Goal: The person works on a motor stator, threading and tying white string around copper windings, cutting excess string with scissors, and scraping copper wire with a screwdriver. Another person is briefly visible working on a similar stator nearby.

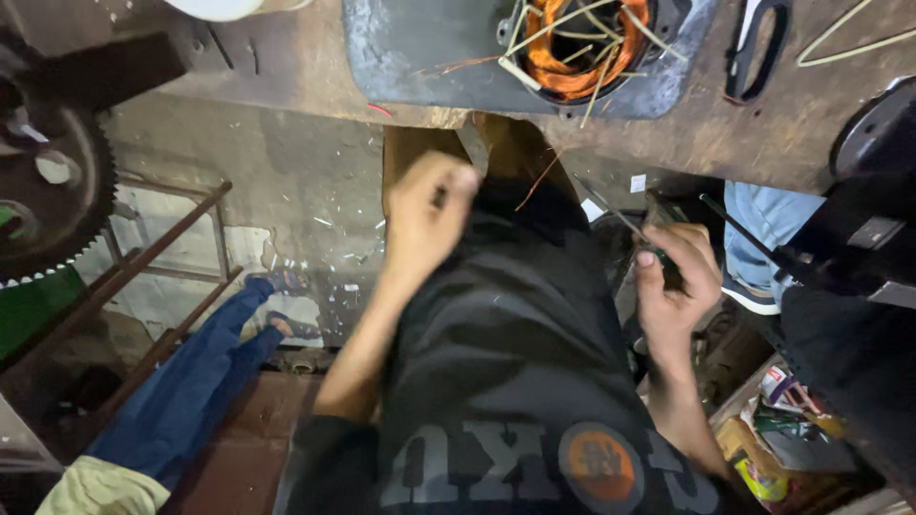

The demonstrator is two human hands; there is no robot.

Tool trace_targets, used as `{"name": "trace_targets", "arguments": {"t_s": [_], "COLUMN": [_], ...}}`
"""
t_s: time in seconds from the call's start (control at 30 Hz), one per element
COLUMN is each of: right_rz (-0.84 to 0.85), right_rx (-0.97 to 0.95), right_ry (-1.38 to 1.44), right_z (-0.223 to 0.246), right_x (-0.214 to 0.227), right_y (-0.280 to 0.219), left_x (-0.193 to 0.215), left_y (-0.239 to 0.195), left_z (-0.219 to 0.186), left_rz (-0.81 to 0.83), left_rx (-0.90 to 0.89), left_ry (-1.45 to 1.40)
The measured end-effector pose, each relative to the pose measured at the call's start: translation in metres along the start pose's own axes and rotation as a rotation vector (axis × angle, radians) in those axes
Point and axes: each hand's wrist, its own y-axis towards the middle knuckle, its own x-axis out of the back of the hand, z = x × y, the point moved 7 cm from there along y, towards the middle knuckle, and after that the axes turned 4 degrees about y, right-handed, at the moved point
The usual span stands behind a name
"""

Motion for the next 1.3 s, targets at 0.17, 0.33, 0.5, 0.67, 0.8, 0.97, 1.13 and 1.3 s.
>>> {"name": "trace_targets", "arguments": {"t_s": [0.17, 0.33, 0.5, 0.67, 0.8, 0.97, 1.13, 1.3], "right_rz": [-0.005, -0.009, -0.03, -0.068, -0.09, -0.169, -0.201, -0.289], "right_rx": [0.014, 0.055, 0.051, 0.082, 0.12, 0.111, 0.109, 0.032], "right_ry": [0.012, 0.031, 0.03, 0.051, 0.088, 0.104, 0.118, 0.126], "right_z": [0.0, 0.002, 0.002, -0.002, 0.0, -0.003, 0.0, 0.008], "right_x": [0.003, 0.006, 0.015, 0.022, 0.032, 0.042, 0.041, 0.032], "right_y": [0.002, 0.007, 0.008, 0.007, 0.006, 0.004, -0.002, -0.015], "left_x": [0.034, 0.01, -0.02, -0.023, 0.012, 0.064, 0.038, 0.026], "left_y": [0.027, 0.051, 0.028, 0.017, 0.004, 0.016, 0.061, 0.092], "left_z": [0.014, 0.014, 0.014, 0.005, -0.038, -0.099, -0.141, -0.139], "left_rz": [-0.212, -0.097, 0.103, 0.159, 0.221, 0.154, 0.056, 0.113], "left_rx": [0.031, -0.047, -0.27, -0.368, -0.312, -0.181, -0.406, -0.32], "left_ry": [1.015, 1.684, 2.255, 2.192, 1.381, 0.909, 0.627, 0.381]}}
